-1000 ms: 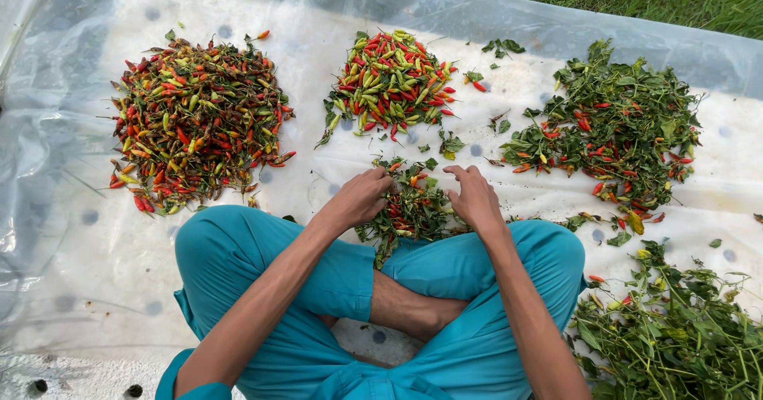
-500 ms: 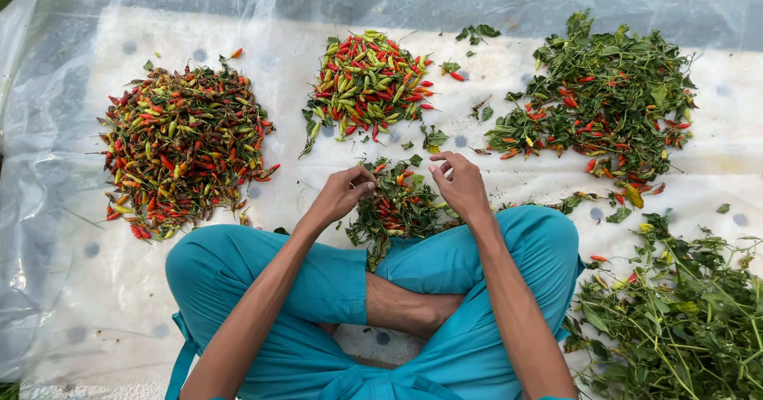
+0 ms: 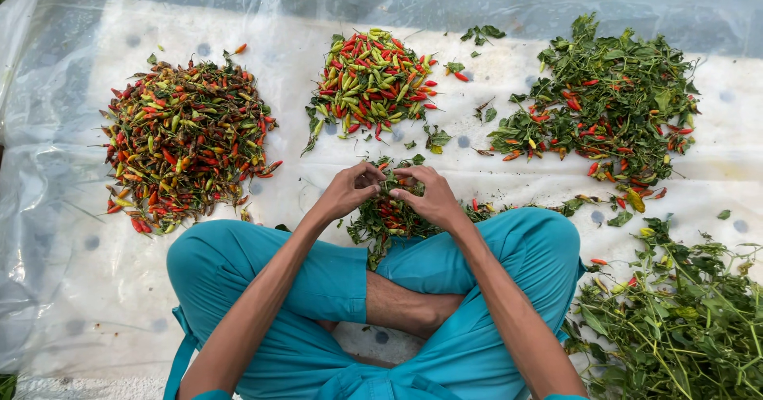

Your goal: The person sits cross-legged on a white plastic sheet outdoors and sorts piles of red and green chilies. They pick up bunches of chilies, remove stems and leaves by hand, and place the cleaned chilies into separate piles on the sheet.

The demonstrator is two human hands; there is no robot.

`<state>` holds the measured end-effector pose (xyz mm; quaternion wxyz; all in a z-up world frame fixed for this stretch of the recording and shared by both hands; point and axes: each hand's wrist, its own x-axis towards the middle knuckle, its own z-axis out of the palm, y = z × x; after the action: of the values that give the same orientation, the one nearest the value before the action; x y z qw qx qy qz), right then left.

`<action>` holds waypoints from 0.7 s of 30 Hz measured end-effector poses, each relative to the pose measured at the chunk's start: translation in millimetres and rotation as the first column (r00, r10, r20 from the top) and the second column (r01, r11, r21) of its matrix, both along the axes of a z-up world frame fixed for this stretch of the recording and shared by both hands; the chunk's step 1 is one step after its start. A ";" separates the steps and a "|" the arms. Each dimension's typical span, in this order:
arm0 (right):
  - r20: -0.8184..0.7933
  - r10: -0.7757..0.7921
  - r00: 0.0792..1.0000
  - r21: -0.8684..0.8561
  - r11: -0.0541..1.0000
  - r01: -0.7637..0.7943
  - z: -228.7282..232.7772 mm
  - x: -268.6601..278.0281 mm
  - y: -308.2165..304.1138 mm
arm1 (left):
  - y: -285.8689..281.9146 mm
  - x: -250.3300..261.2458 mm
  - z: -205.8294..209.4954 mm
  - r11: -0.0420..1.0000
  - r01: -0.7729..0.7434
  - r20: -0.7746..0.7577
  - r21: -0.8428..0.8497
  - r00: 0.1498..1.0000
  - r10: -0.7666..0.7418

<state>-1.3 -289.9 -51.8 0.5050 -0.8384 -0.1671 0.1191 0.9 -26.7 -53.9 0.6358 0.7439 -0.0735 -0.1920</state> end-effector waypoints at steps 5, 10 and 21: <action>-0.003 0.020 1.000 -0.045 0.999 -0.020 -16.4 2.0 9.4 | 0.5 0.6 -18.8 0.999 0.007 -0.067 -0.042 0.998 -0.010; 0.066 -0.018 0.998 -0.055 0.998 0.022 -19.2 2.4 10.4 | -0.6 0.4 -9.1 0.998 0.016 -0.084 -0.067 0.996 -0.021; -0.116 -0.011 0.993 0.015 1.000 0.012 -10.6 -4.2 12.6 | -6.2 -1.8 10.5 0.983 0.091 0.149 0.160 0.982 -0.115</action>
<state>-5.4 -277.4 -62.4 0.5212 -0.8270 -0.1336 0.1632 -0.8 -32.9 -43.3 0.5586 0.7983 -0.1470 -0.1705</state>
